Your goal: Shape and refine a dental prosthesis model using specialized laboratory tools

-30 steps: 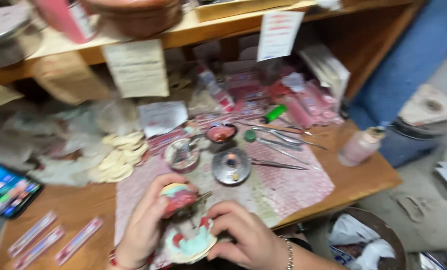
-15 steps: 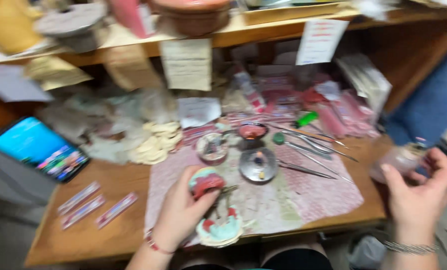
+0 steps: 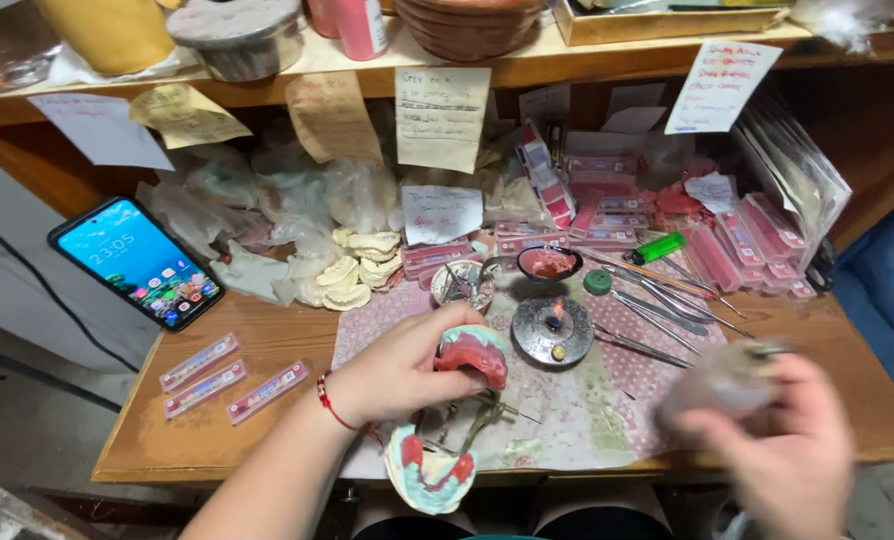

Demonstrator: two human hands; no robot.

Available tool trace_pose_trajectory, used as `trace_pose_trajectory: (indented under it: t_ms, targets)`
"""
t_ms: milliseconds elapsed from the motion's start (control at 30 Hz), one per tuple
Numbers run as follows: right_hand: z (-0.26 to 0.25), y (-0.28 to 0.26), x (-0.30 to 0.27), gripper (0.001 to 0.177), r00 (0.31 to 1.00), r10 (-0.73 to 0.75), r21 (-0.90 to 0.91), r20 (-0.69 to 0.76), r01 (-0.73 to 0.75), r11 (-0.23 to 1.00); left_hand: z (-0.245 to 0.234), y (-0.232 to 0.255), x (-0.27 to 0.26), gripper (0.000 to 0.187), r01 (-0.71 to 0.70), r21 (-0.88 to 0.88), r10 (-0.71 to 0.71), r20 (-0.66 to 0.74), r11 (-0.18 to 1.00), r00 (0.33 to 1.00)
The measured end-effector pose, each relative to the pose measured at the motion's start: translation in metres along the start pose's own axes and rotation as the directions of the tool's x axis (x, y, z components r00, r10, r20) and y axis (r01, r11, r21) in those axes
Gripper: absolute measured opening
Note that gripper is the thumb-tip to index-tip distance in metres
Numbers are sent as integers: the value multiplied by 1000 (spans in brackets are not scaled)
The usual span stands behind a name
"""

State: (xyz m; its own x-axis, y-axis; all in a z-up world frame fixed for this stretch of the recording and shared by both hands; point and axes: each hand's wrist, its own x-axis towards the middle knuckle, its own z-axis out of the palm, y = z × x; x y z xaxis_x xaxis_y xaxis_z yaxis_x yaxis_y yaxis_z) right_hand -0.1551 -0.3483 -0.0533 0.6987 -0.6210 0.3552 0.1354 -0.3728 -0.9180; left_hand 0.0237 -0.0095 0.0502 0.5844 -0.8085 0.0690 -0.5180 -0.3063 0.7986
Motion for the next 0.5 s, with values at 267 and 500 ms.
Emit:
trace_pose_trajectory:
  t_ms: [267, 500]
  targets:
    - [67, -65, -29, 85, 892, -95, -10, 442, 112, 994, -7, -2, 22, 43, -119, 68, 104, 188, 991, 977]
    - [77, -73, -29, 80, 867, -214, -146, 450, 307, 940, -8, -13, 24, 47, -147, 45, 135, 200, 988, 970]
